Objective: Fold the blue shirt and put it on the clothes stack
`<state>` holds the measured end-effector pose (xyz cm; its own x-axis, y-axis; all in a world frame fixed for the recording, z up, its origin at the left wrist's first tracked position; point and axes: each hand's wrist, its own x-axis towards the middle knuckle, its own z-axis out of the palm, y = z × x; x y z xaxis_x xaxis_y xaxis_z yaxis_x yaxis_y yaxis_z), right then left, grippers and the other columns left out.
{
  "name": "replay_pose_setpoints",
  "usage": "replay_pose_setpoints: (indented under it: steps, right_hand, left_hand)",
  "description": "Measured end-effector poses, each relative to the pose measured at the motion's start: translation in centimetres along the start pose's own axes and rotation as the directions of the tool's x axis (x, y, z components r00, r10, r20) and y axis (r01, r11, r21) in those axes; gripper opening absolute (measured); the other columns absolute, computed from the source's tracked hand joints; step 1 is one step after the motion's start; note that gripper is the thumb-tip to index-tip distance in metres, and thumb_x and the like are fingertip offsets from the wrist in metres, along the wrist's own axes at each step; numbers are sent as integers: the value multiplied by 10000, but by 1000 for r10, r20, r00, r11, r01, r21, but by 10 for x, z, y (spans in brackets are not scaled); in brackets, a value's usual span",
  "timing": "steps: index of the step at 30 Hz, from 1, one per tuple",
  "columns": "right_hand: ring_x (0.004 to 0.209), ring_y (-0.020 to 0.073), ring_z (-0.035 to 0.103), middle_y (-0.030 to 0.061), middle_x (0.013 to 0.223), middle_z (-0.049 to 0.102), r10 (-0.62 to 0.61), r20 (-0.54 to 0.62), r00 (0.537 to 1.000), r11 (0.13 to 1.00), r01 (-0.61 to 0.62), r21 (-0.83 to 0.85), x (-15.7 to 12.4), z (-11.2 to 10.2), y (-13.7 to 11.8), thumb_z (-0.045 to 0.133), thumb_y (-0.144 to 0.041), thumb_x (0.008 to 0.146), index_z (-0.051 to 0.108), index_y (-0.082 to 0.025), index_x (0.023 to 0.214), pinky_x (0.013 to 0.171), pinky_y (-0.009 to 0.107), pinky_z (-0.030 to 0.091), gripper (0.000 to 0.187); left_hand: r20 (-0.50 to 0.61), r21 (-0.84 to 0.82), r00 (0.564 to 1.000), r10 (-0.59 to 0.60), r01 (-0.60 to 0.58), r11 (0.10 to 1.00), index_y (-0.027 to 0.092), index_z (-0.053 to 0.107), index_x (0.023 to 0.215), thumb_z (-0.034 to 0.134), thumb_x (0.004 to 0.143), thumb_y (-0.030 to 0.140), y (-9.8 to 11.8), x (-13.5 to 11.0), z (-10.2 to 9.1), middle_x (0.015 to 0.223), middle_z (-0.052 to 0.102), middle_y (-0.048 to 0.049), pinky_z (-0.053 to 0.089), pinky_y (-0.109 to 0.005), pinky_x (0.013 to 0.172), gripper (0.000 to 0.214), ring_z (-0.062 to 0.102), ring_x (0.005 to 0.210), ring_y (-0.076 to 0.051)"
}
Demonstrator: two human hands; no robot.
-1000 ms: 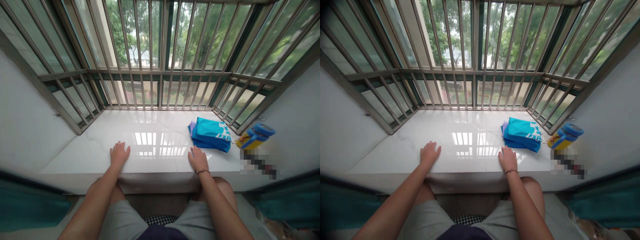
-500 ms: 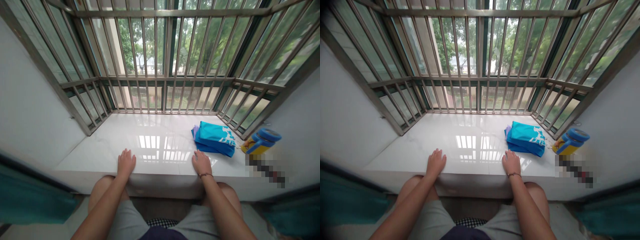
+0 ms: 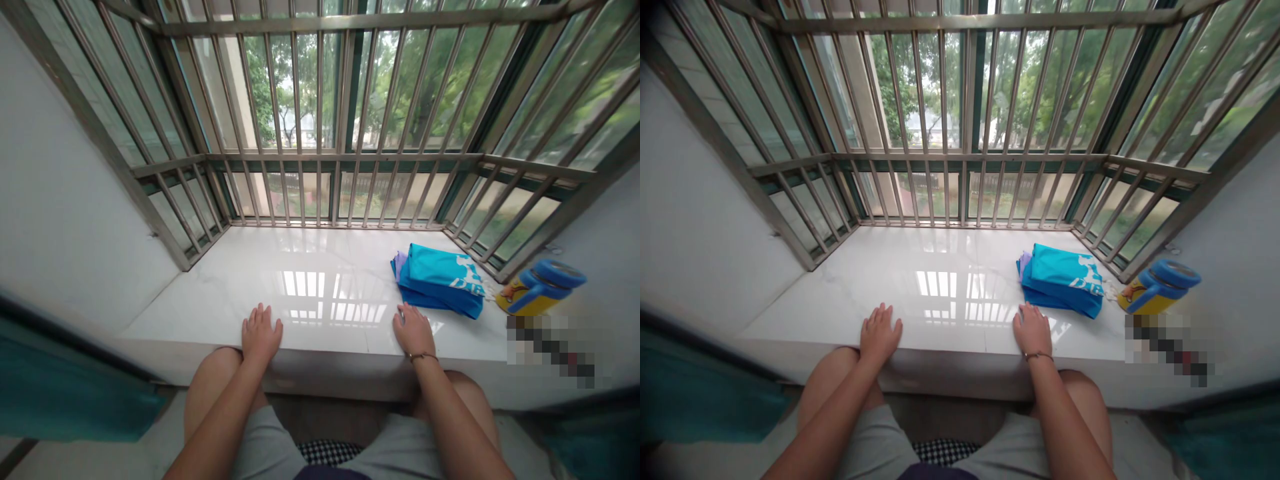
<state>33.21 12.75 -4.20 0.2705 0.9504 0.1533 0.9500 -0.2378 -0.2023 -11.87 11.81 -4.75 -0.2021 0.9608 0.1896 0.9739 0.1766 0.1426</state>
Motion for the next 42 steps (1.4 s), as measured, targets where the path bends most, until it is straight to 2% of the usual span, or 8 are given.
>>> replay_pose_setpoints:
  steps: [7,18,24,34,42]
  right_hand:
    - [1534,318,505,175,1653,557,-25,1,1000,999,25,-27,0,4,3,412,-317,1086,673,-139,1470,1256,508,374,497]
    - [1515,313,523,176,1605,606,-75,-55,996,997,74,-27,2,20,17,414,-335,1067,692,-160,1426,1255,493,367,486]
    - [1494,320,545,190,1583,618,-78,-82,994,997,77,-26,2,23,18,409,-328,1066,705,-158,1399,1250,493,378,476]
    - [1500,331,534,184,1609,600,-60,-53,997,998,59,-25,0,19,14,395,-329,1077,694,-135,1414,1254,511,370,491]
    - [1423,334,602,198,1542,654,-108,-153,982,994,109,-4,1,27,19,442,-308,1067,728,-133,1339,1215,503,412,432]
  left_hand:
    - [-12,6,1000,0,0,1000,130,597,1589,472,1058,394,-4,-1,6,1737,441,-177,276,-563,1328,606,387,1623,-343]
    - [-53,-15,999,-1,0,1000,197,672,1513,500,1050,380,-9,0,16,1710,497,-142,277,-527,1340,527,419,1607,-329]
    - [-53,-36,999,-10,8,999,196,692,1479,497,1042,367,-9,0,14,1697,518,-131,283,-520,1339,507,436,1594,-326]
    - [-64,-21,998,-12,11,1000,186,696,1468,500,1039,357,-6,0,10,1683,535,-133,303,-511,1331,501,457,1578,-322]
    - [-137,-41,990,15,-21,999,164,720,1416,516,1041,329,-7,-2,10,1636,589,-145,361,-540,1299,458,511,1535,-333]
